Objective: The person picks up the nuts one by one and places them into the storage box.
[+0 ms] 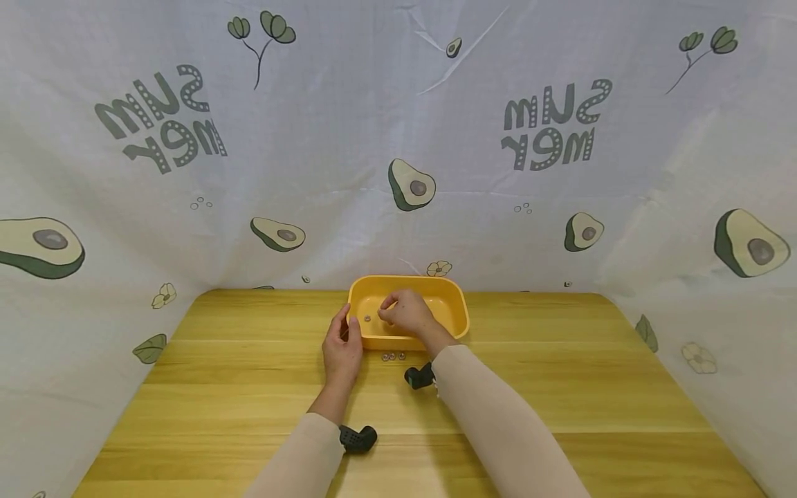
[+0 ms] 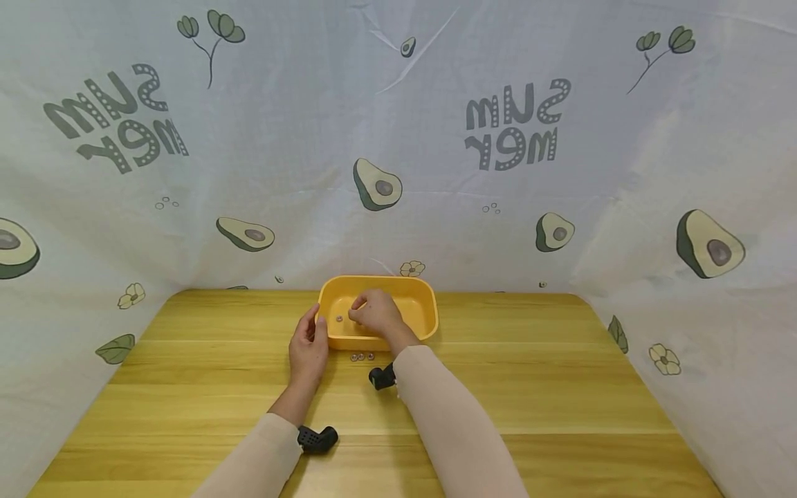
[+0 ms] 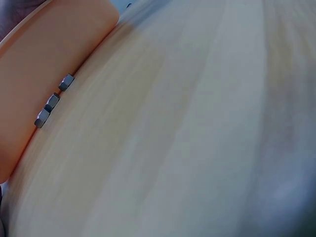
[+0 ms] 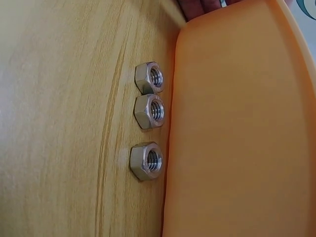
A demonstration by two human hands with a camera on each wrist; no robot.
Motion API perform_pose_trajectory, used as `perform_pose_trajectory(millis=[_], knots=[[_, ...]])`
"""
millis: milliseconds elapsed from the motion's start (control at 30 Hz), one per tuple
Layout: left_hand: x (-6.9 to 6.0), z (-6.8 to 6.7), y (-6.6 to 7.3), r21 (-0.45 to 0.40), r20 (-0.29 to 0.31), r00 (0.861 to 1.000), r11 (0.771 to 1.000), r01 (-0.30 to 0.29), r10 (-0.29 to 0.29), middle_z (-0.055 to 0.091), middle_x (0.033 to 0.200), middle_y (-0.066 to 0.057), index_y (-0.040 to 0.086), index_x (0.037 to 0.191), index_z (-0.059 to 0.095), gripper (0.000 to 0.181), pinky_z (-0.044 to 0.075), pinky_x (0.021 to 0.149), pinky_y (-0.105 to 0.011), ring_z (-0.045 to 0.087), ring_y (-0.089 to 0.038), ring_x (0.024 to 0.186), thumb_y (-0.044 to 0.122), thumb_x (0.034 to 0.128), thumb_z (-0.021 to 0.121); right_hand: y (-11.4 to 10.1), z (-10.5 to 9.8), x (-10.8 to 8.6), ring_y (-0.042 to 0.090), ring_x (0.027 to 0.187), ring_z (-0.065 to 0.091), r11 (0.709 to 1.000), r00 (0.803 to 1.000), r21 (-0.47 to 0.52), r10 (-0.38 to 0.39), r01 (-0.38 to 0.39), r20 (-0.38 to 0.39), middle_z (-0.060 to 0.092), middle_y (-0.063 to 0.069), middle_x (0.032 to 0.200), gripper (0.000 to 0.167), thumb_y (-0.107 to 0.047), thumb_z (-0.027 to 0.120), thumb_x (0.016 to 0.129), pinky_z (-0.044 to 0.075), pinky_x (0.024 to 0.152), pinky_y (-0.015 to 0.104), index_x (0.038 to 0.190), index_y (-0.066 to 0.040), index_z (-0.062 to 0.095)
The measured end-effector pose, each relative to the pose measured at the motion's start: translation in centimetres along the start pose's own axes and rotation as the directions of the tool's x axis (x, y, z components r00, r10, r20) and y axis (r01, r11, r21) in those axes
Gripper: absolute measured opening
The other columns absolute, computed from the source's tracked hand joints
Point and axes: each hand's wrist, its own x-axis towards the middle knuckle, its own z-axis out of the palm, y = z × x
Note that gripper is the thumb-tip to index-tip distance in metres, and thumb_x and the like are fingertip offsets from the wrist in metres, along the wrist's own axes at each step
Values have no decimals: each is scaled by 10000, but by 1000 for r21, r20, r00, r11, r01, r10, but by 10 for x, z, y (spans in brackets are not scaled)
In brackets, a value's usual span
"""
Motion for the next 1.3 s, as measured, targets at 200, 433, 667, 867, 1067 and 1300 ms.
perform_pose_trajectory(millis=[200,433,667,867,1067,1300], knots=[[1,1,-1,13,-1,1000,1000,-3,3,579,1487,-137,174,1427,603,390,498,1104,-484,578,-322,1348,224,1042,573,0,0,1,174,687,574,1000,1000,-16,20,-20,15,689,35,792,115,-228,758,915,457,604,246,961,-126,729],[1,1,-1,6,8,1000,1000,-2,2,566,1501,-132,177,1436,594,396,500,1102,-480,574,-318,1354,231,1044,569,-1,-1,2,188,715,583,999,999,9,54,-53,-4,697,38,814,195,-280,751,926,461,629,262,1056,-138,721],[1,1,-1,-4,11,1000,1000,1,-1,563,1504,-133,175,1435,597,398,495,1106,-489,568,-327,1359,234,1043,571,-5,-6,-2,185,709,651,1000,999,-28,9,-10,-52,735,31,820,248,-297,742,938,473,588,238,1119,-128,725],[0,1,-1,-6,-3,1000,1000,-6,6,576,1489,-144,164,1425,604,392,491,1106,-505,573,-336,1348,199,1035,576,-15,-15,-12,288,776,702,999,996,10,-44,45,-83,720,47,789,272,-306,743,932,468,557,244,1141,-132,726],[-2,2,-2,12,-7,1000,1000,-1,1,600,1457,-160,173,1421,608,396,508,1088,-501,601,-333,1308,204,1027,576,-15,-20,-38,218,532,525,995,990,60,-78,86,-121,680,57,716,254,-293,751,929,379,453,252,1124,-132,735],[-2,2,-1,43,-19,1000,999,-17,18,633,1401,-166,152,1418,601,402,525,1063,-505,625,-330,1261,184,1019,564,-7,-13,-67,164,513,498,991,985,76,-100,111,-138,602,20,631,191,-277,780,906,361,466,241,1041,-144,753]])
